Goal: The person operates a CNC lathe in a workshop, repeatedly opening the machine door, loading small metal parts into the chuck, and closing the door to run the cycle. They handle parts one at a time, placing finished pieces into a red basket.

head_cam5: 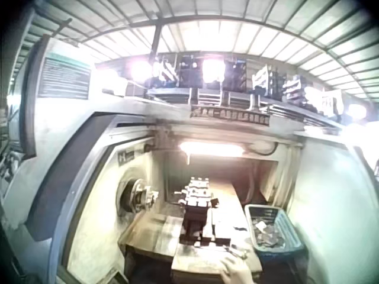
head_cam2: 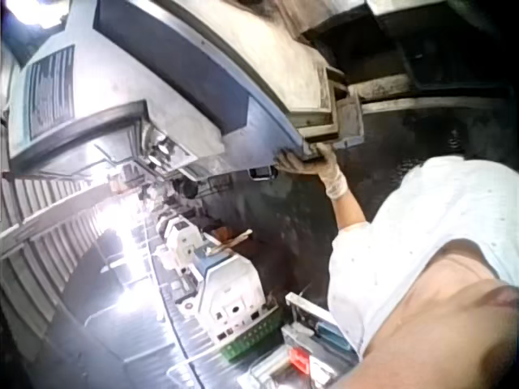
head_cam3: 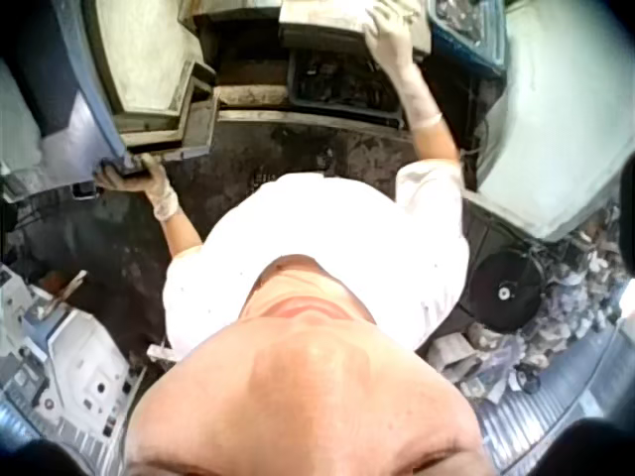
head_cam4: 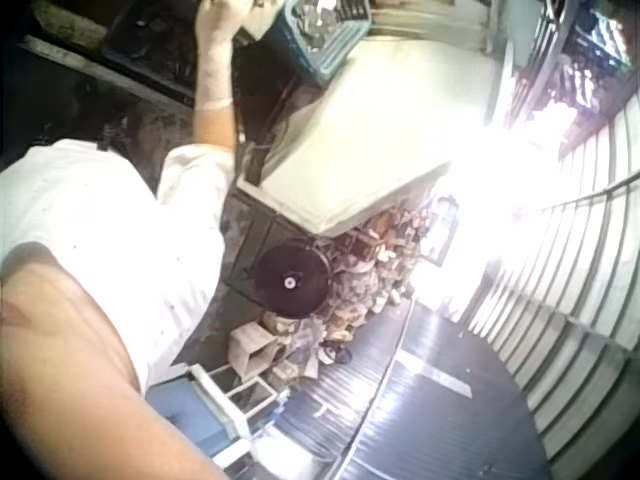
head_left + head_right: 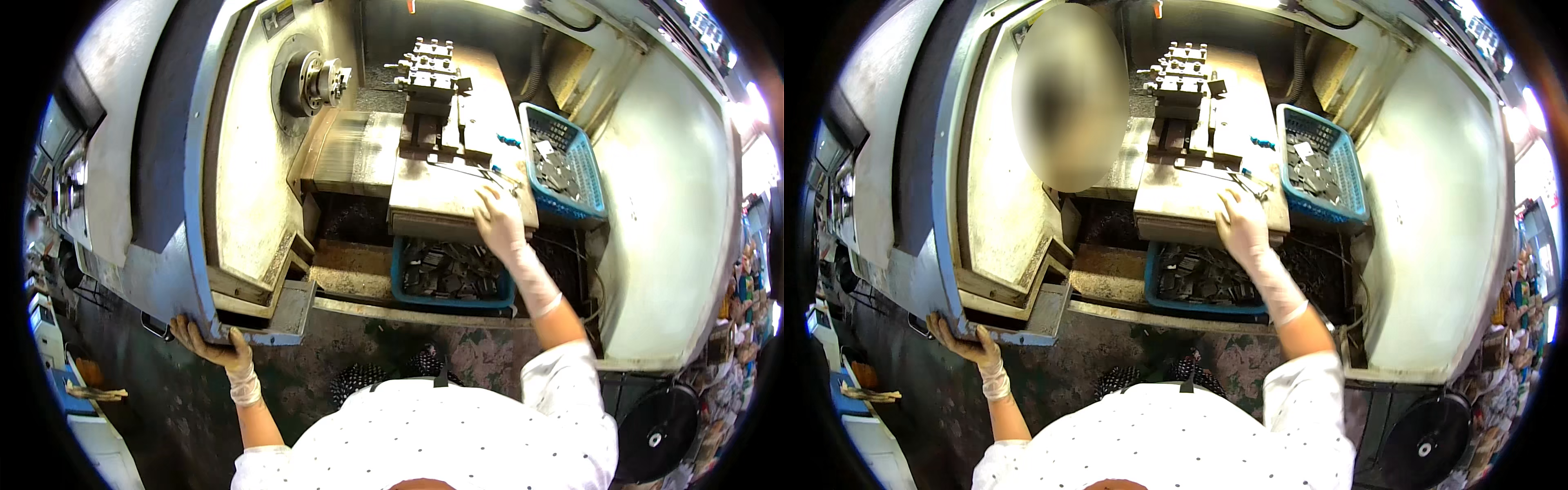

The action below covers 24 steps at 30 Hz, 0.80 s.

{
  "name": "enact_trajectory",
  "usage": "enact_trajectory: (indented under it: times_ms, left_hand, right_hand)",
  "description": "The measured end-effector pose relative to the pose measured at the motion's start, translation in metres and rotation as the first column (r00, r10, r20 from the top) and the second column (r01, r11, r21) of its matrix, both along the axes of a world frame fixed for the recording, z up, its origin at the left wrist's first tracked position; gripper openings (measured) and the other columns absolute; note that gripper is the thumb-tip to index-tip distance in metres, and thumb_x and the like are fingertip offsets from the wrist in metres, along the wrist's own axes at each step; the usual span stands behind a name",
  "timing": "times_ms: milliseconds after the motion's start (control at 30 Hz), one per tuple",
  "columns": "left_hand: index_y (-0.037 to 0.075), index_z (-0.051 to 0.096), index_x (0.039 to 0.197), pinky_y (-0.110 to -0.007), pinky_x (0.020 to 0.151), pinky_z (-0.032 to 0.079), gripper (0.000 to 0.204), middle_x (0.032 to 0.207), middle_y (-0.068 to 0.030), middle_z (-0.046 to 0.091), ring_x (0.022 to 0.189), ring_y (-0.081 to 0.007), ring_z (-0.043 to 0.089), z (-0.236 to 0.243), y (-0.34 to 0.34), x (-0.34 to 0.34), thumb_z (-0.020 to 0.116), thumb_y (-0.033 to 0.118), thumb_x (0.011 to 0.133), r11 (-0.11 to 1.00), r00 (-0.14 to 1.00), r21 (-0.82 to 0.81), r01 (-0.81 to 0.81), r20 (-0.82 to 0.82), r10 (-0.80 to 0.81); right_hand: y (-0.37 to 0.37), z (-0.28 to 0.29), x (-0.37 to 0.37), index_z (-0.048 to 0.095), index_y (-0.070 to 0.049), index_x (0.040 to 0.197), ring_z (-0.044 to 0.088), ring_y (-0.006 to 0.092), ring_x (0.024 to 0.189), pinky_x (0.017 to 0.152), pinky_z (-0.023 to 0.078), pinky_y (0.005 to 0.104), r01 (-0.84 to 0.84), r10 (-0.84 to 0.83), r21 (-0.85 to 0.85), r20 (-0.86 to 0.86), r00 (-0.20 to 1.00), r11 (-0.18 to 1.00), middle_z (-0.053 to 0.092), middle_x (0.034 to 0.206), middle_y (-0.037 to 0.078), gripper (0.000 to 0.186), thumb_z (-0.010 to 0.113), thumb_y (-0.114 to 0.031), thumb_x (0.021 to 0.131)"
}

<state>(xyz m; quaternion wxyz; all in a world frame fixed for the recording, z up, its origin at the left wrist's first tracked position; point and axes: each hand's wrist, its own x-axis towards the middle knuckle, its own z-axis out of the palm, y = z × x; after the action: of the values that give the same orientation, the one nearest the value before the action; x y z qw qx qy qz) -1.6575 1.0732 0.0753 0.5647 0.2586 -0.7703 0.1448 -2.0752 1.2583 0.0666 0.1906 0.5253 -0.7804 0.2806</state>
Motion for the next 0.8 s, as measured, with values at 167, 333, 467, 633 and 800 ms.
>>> enact_trajectory:
  times_ms: [167, 333, 467, 633, 800]
  left_hand:
    - [-0.002, 0.025, 0.122, -0.047, 0.097, 0.016, 0.052, 0.128, -0.0191, 0.025, 0.119, -0.0342, 0.022, 0.007, 0.021, -0.024, 0.046, 0.023, 0.081, 0.986, 0.991, 0.133, -0.096, -0.083, 0.107]
    - [-0.002, 0.025, 0.122, -0.049, 0.097, 0.015, 0.052, 0.127, -0.0207, 0.026, 0.119, -0.0359, 0.023, 0.0, 0.021, -0.036, 0.045, 0.022, 0.081, 0.953, 0.943, 0.154, -0.26, -0.171, 0.285]
    - [-0.003, 0.021, 0.123, -0.05, 0.097, 0.015, 0.052, 0.127, -0.0217, 0.024, 0.118, -0.0366, 0.023, -0.016, 0.019, -0.03, 0.044, 0.02, 0.081, 0.956, 0.934, 0.187, -0.226, -0.236, 0.267]
    - [-0.002, 0.02, 0.123, -0.051, 0.097, 0.013, 0.054, 0.127, -0.0227, 0.023, 0.119, -0.0374, 0.02, -0.075, 0.017, 0.024, 0.043, 0.021, 0.079, 0.907, 0.918, 0.261, -0.332, -0.133, 0.374]
    - [-0.002, 0.025, 0.12, -0.051, 0.094, 0.018, 0.049, 0.126, -0.0256, 0.022, 0.118, -0.0398, 0.021, -0.088, 0.019, 0.031, 0.044, 0.018, 0.08, 0.908, 0.923, 0.226, -0.353, -0.079, 0.378]
  right_hand:
    - [-0.091, 0.015, -0.088, 0.056, -0.004, 0.079, 0.056, 0.0292, 0.066, 0.059, 0.045, 0.0357, -0.075, 0.256, 0.555, -0.255, 0.932, 0.829, 0.057, 0.068, 0.014, 0.017, 0.057, -0.01, 0.063]
    - [-0.117, 0.038, -0.073, 0.052, -0.003, 0.079, 0.056, 0.0304, 0.066, 0.058, 0.045, 0.0374, -0.187, 0.24, 0.528, -0.034, 0.97, 0.828, 0.056, 0.069, 0.016, 0.017, 0.057, -0.01, 0.064]
    - [-0.152, 0.063, -0.027, 0.046, -0.009, 0.104, 0.047, 0.0086, 0.052, 0.046, 0.04, 0.0234, -0.484, 0.275, 0.073, 0.745, 0.608, 0.872, 0.053, 0.071, 0.005, 0.022, 0.046, -0.016, 0.084]
    - [-0.267, 0.063, -0.003, 0.053, -0.01, 0.101, 0.037, 0.0049, 0.047, 0.041, 0.031, 0.0198, -0.282, 0.387, -0.332, 0.907, 0.169, 0.9, 0.049, 0.065, -0.001, 0.022, 0.039, -0.018, 0.086]
    - [-0.353, -0.008, -0.055, 0.054, -0.01, 0.089, 0.036, 0.0073, 0.043, 0.037, 0.03, 0.0215, 0.292, 0.35, -0.348, 0.935, 0.049, 0.891, 0.043, 0.058, -0.001, 0.019, 0.041, -0.023, 0.085]
